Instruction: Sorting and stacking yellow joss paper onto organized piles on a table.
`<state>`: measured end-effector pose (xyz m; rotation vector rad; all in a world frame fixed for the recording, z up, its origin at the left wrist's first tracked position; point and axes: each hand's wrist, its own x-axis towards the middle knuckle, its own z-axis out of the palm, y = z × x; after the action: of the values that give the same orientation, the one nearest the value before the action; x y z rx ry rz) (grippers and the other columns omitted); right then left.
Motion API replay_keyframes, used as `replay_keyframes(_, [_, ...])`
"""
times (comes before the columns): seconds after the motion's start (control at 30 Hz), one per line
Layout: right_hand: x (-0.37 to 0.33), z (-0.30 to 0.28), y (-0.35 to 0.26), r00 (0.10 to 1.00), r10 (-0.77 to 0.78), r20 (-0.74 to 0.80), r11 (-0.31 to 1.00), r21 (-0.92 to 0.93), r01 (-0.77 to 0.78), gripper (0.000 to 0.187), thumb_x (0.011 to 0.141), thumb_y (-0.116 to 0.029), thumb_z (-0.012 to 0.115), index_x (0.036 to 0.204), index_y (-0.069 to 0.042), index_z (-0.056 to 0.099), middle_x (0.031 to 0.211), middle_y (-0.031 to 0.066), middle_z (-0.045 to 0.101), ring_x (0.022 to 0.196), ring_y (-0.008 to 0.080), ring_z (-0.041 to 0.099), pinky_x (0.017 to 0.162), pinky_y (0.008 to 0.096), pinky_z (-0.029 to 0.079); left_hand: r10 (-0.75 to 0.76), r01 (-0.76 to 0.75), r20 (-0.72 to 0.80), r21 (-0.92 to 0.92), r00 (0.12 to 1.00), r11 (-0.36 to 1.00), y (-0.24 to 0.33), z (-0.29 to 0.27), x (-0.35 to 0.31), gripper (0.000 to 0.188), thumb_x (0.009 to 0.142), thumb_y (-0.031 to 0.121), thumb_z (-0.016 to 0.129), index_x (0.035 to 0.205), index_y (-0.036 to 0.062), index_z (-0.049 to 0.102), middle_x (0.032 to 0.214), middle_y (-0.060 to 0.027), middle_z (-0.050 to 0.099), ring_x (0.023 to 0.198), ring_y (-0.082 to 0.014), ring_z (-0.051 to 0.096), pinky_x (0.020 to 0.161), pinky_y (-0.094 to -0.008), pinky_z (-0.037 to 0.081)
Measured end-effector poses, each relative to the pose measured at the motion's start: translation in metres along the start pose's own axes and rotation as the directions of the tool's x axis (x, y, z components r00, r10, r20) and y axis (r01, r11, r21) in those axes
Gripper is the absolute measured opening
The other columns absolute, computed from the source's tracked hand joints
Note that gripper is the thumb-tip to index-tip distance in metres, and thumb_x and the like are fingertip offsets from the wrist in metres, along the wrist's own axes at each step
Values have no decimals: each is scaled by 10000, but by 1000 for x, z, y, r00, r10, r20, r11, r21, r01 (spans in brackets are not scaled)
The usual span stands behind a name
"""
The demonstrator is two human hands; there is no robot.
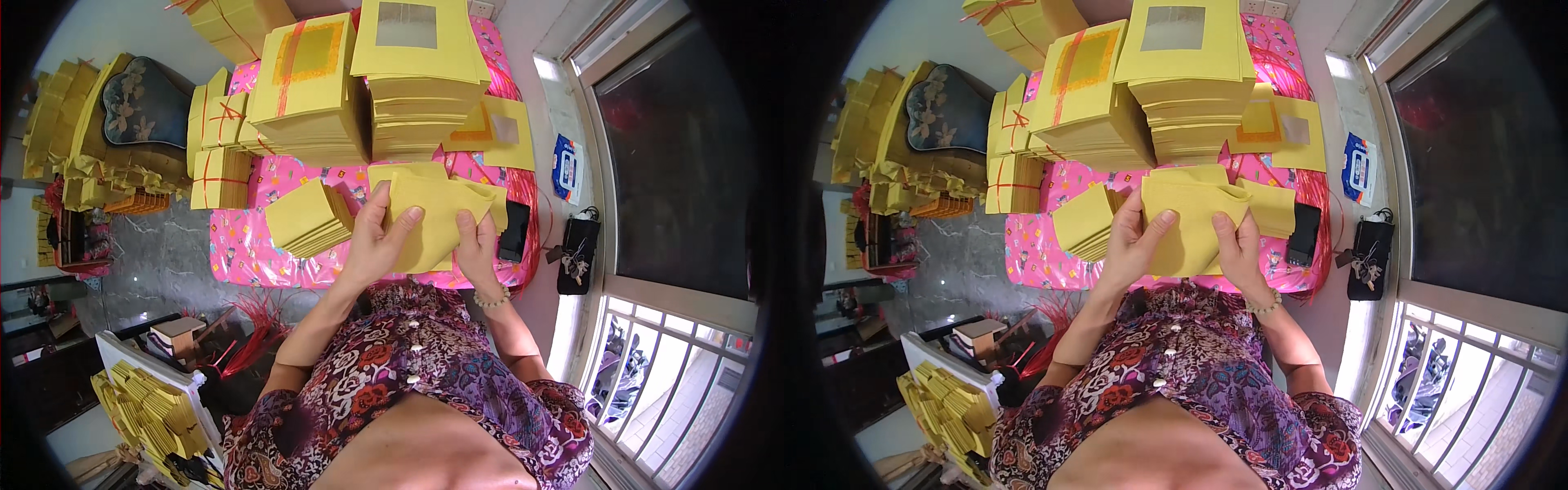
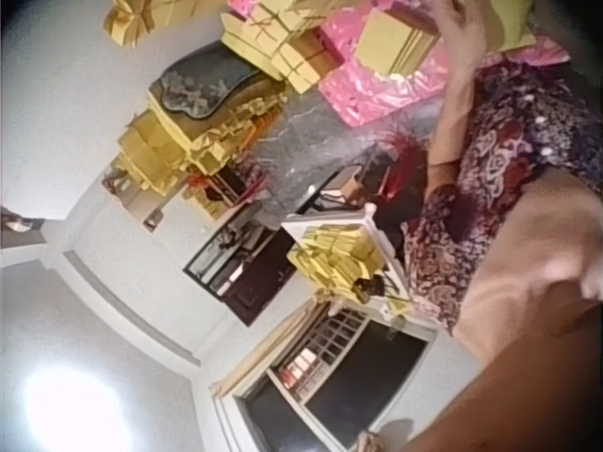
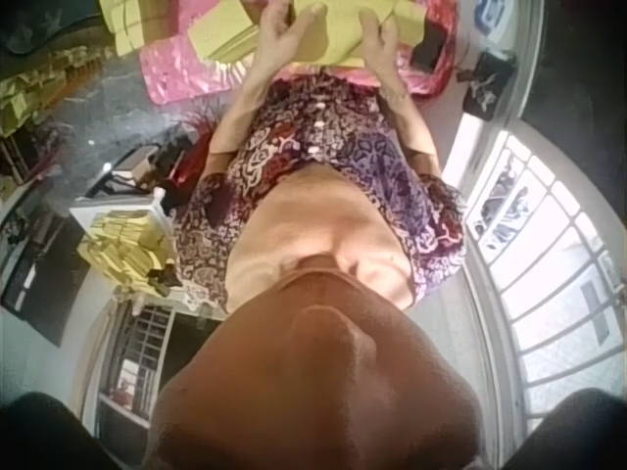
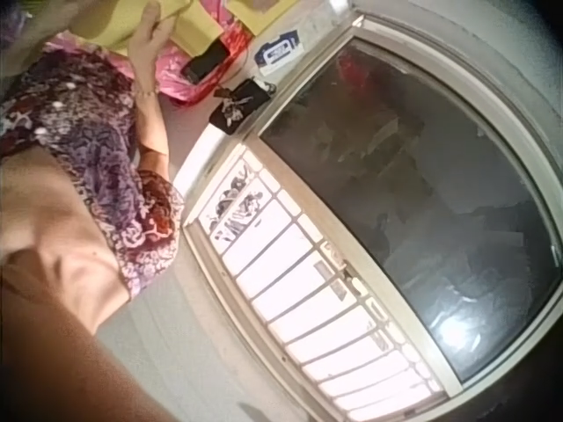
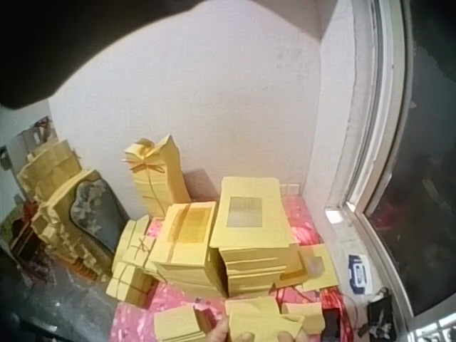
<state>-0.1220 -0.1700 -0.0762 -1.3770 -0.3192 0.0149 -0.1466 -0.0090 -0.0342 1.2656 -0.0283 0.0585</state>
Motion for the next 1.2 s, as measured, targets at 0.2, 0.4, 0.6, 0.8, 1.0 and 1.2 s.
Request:
replay_keyframes(0.2, [7, -1, 0, 999, 41, -5, 999, 4, -41, 341, 978, -183, 503, 1252, 15, 461, 1127, 64, 585, 1002, 111, 543, 862, 258, 445, 107, -102, -46, 100, 993, 990, -6, 7, 5, 251, 947, 99, 526, 1168, -12, 483, 1037, -63, 600, 949, -102, 544, 831, -254, 446])
replay_keyframes(0.4, [13, -5, -1, 997, 64, 31, 998, 13, -64, 333, 970, -163, 518, 1248, 11, 462, 1120, 60, 588, 996, 106, 548, 858, 256, 451, 120, -115, -26, 147, 992, 982, -7, 6, 8, 252, 951, 88, 508, 1179, -10, 465, 1037, -75, 596, 948, -105, 544, 822, -257, 448])
replay_keyframes(0.6, [19, -3, -8, 997, 62, 55, 998, 10, -63, 322, 957, -120, 530, 1244, 12, 464, 1108, 62, 593, 983, 106, 555, 843, 254, 463, 99, -93, -52, 113, 994, 989, -7, 7, 6, 244, 958, 90, 492, 1181, -1, 456, 1032, -82, 596, 941, -111, 546, 811, -264, 454])
replay_keyframes(0.8, [21, -4, -7, 997, 57, 61, 997, -59, -53, 331, 946, -97, 539, 1247, 15, 460, 1104, 61, 593, 974, 108, 562, 834, 254, 469, 106, -92, -39, 259, 994, 961, -16, 0, 9, 244, 961, 91, 479, 1191, 15, 447, 1038, -90, 602, 918, -126, 569, 786, -273, 461])
replay_keyframes(1.0, [23, -3, -11, 992, 91, 82, 994, -64, -86, 333, 959, -128, 523, 1254, 11, 456, 1101, 58, 593, 995, 103, 547, 851, 251, 457, 18, -19, -59, -20, 998, 1000, -14, 4, 14, 271, 962, 81, 469, 1222, 10, 450, 1104, -75, 595, 1005, -128, 557, 871, -274, 440])
replay_keyframes(1.2, [35, -10, -22, 995, 64, 73, 991, -126, -54, 253, 984, -172, 483, 1156, 8, 530, 934, 0, 573, 851, 52, 494, 733, 211, 427, -96, 93, -12, -140, 995, 986, -12, -4, 15, 325, 959, 56, 464, 1280, 9, 439, 1169, -75, 582, 1058, -129, 546, 918, -284, 424])
